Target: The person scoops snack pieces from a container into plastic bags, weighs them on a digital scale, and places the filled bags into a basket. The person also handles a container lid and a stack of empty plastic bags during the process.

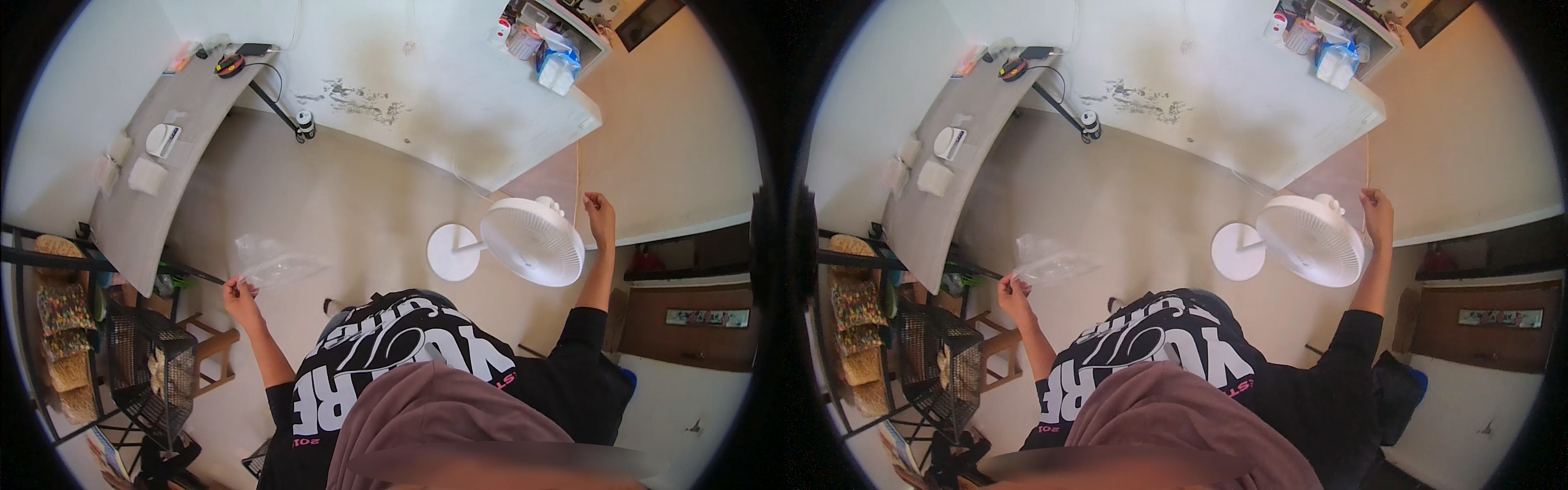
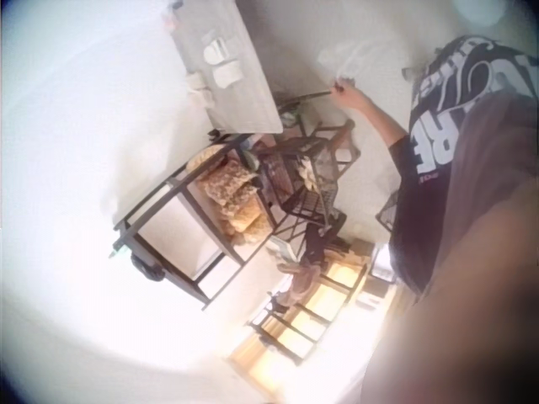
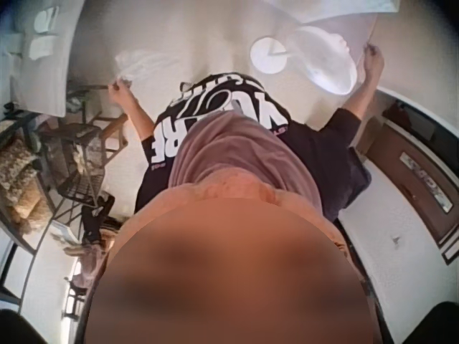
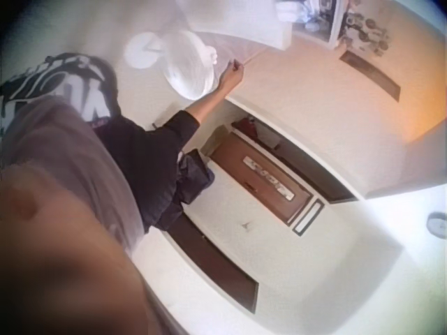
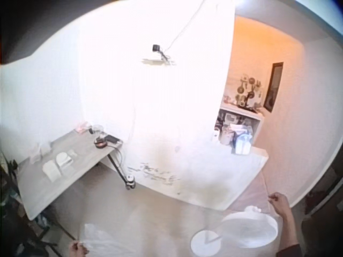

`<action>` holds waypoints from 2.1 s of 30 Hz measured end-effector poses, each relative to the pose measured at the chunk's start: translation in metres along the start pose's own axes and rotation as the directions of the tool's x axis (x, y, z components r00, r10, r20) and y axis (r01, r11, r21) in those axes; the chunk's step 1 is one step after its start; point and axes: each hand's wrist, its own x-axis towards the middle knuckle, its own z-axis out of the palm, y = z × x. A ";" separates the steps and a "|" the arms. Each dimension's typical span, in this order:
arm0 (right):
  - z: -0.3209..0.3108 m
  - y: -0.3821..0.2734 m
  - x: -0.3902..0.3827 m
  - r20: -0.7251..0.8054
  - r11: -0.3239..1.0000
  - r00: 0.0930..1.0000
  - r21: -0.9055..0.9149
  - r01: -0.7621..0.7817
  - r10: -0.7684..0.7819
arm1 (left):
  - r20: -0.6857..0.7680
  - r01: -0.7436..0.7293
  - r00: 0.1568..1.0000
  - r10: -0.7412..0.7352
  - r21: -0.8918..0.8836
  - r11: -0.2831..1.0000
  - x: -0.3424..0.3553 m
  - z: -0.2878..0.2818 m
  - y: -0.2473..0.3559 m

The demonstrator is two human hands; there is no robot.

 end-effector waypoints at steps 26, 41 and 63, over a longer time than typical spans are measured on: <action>0.181 0.302 0.128 -0.129 0.492 0.498 0.075 0.867 -0.858 | -0.576 0.009 0.817 0.028 0.062 0.998 -0.370 0.037 0.004; 0.111 0.259 0.102 0.306 0.854 0.798 0.227 0.468 -0.518 | -0.762 0.054 0.646 -0.038 -0.005 0.999 -0.643 0.016 -0.076; 0.086 0.229 0.049 0.345 0.856 0.787 0.285 0.432 -0.512 | -0.724 -0.036 0.690 -0.015 -0.054 0.998 -0.616 0.083 -0.038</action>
